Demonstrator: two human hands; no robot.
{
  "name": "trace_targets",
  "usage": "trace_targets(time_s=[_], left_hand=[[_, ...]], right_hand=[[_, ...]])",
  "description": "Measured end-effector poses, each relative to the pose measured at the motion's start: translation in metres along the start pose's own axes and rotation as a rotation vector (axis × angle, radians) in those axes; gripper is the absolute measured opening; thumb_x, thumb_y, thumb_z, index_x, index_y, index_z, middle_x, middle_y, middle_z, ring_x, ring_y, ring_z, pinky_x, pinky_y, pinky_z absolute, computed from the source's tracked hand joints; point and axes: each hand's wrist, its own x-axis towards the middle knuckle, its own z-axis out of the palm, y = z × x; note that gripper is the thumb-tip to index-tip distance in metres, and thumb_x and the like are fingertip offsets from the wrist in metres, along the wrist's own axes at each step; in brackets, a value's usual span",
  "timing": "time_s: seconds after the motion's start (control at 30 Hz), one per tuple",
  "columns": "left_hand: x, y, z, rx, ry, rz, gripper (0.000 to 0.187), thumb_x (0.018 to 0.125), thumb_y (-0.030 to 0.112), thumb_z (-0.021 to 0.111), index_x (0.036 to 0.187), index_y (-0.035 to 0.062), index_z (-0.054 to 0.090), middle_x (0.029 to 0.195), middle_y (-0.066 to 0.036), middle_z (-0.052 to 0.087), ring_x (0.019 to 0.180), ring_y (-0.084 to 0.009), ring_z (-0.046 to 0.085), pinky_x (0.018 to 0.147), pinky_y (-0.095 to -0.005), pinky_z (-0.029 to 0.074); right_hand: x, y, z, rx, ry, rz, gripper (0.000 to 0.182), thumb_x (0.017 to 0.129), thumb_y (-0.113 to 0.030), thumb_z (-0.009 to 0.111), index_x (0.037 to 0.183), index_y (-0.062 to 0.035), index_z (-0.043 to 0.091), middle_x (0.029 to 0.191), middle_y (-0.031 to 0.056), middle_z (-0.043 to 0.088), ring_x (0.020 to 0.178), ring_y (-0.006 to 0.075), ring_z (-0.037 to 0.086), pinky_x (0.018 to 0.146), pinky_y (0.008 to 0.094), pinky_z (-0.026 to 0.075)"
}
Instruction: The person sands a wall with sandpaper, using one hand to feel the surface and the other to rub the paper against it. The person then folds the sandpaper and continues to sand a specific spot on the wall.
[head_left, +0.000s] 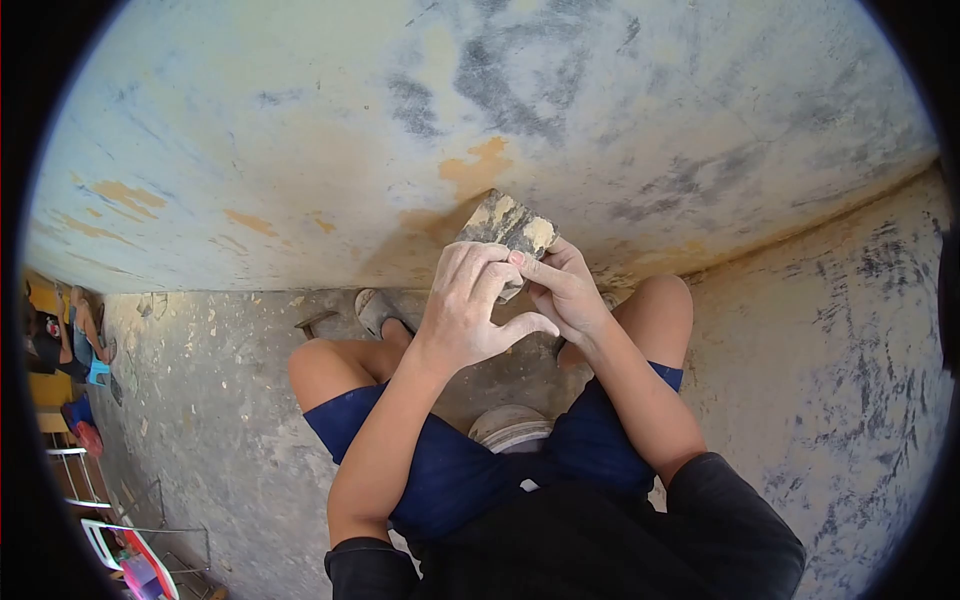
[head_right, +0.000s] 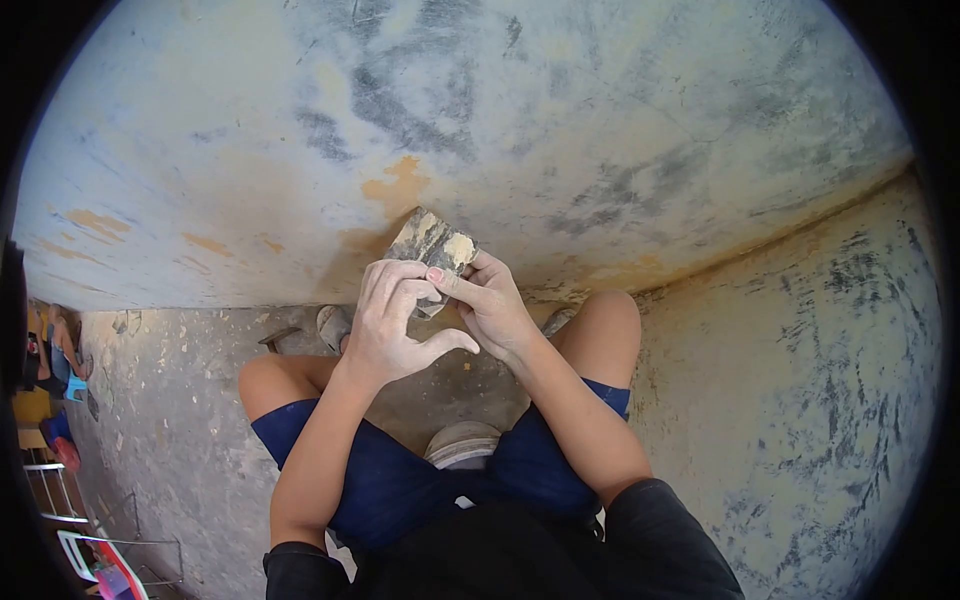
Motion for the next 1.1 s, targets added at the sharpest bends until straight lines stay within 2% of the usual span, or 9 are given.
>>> trace_targets(time_s=[0.1, 0.2, 0.3, 0.33, 0.4, 0.5, 0.53, 0.73, 1.1], left_hand=[[0.002, 0.000, -0.009, -0.091, 0.079, -0.071, 0.038, 0.077, 0.016, 0.094, 0.095, 0.0057, 0.062, 0.101, -0.010, 0.064, 0.094, -0.0289, 0.063, 0.087, -0.0405, 0.051], [0.002, -0.012, -0.015, 0.043, 0.336, -0.368, 0.030, 0.085, 0.012, 0.087, 0.096, 0.0038, 0.061, 0.095, -0.012, 0.063, 0.094, -0.0288, 0.063, 0.083, -0.0389, 0.051], [-0.008, -0.032, -0.021, -0.148, 0.323, -0.759, 0.041, 0.093, 0.021, 0.085, 0.119, -0.0026, 0.064, 0.110, -0.013, 0.070, 0.098, -0.0217, 0.066, 0.089, -0.0367, 0.054], [-0.009, -0.035, -0.023, -0.147, 0.329, -0.760, 0.041, 0.093, 0.021, 0.085, 0.119, -0.0026, 0.064, 0.110, -0.013, 0.070, 0.098, -0.0217, 0.066, 0.089, -0.0367, 0.054], [-0.008, -0.040, -0.031, -0.603, 0.259, -1.065, 0.056, 0.096, 0.024, 0.083, 0.135, -0.0096, 0.060, 0.120, -0.017, 0.071, 0.102, -0.0189, 0.068, 0.093, -0.0327, 0.056], [-0.011, -0.046, -0.032, -0.788, 0.131, -1.098, 0.061, 0.098, 0.022, 0.081, 0.141, -0.0129, 0.056, 0.121, -0.020, 0.071, 0.106, -0.0170, 0.069, 0.092, -0.0293, 0.057], [-0.011, -0.046, -0.029, -0.772, 0.147, -1.095, 0.048, 0.098, 0.019, 0.080, 0.133, -0.0103, 0.064, 0.113, -0.015, 0.074, 0.098, -0.0144, 0.069, 0.087, -0.0277, 0.057], [-0.014, -0.053, -0.029, -0.782, 0.099, -1.057, 0.025, 0.098, 0.015, 0.080, 0.113, -0.0039, 0.073, 0.097, -0.006, 0.075, 0.084, -0.0082, 0.066, 0.076, -0.0254, 0.055], [-0.010, -0.064, -0.032, -0.595, 0.028, -1.056, 0.026, 0.096, 0.018, 0.080, 0.110, -0.0022, 0.074, 0.097, -0.008, 0.075, 0.082, -0.0116, 0.065, 0.077, -0.0291, 0.055]], right_hand=[[0.001, 0.000, 0.004, 0.007, 0.042, 0.057, 0.031, 0.099, -0.002, 0.073, 0.129, -0.0005, 0.068, 0.122, 0.0097, 0.075, 0.110, 0.0163, 0.071, 0.100, 0.0341, 0.057], [0.003, 0.005, 0.007, -0.044, 0.082, 0.046, 0.028, 0.098, 0.000, 0.074, 0.126, 0.0000, 0.070, 0.123, 0.0091, 0.075, 0.110, 0.0159, 0.071, 0.101, 0.0345, 0.057], [0.005, 0.008, 0.003, -0.064, 0.060, 0.075, 0.029, 0.097, 0.001, 0.073, 0.126, 0.0002, 0.070, 0.122, 0.0089, 0.076, 0.110, 0.0161, 0.071, 0.101, 0.0341, 0.057], [0.006, 0.009, 0.003, -0.067, 0.055, 0.078, 0.029, 0.097, 0.001, 0.073, 0.126, 0.0002, 0.070, 0.122, 0.0089, 0.076, 0.110, 0.0161, 0.071, 0.101, 0.0341, 0.057], [0.007, 0.013, 0.003, -0.052, 0.047, 0.113, 0.028, 0.097, 0.001, 0.073, 0.124, 0.0004, 0.071, 0.121, 0.0088, 0.076, 0.110, 0.0160, 0.071, 0.100, 0.0343, 0.057], [0.010, 0.021, 0.004, -0.046, 0.052, 0.110, 0.027, 0.096, 0.001, 0.073, 0.124, 0.0005, 0.071, 0.120, 0.0089, 0.076, 0.109, 0.0163, 0.071, 0.099, 0.0347, 0.057], [0.010, 0.022, 0.005, -0.049, 0.050, 0.115, 0.027, 0.096, 0.001, 0.073, 0.124, 0.0005, 0.071, 0.120, 0.0089, 0.076, 0.109, 0.0163, 0.071, 0.099, 0.0347, 0.057], [0.015, 0.025, 0.008, -0.052, 0.061, 0.159, 0.026, 0.096, 0.000, 0.073, 0.122, 0.0004, 0.071, 0.118, 0.0089, 0.076, 0.109, 0.0169, 0.071, 0.098, 0.0359, 0.057], [0.019, 0.024, 0.018, -0.296, 0.092, 0.116, 0.037, 0.092, -0.001, 0.081, 0.127, 0.0004, 0.069, 0.116, 0.0077, 0.077, 0.103, 0.0148, 0.073, 0.093, 0.0325, 0.059]])
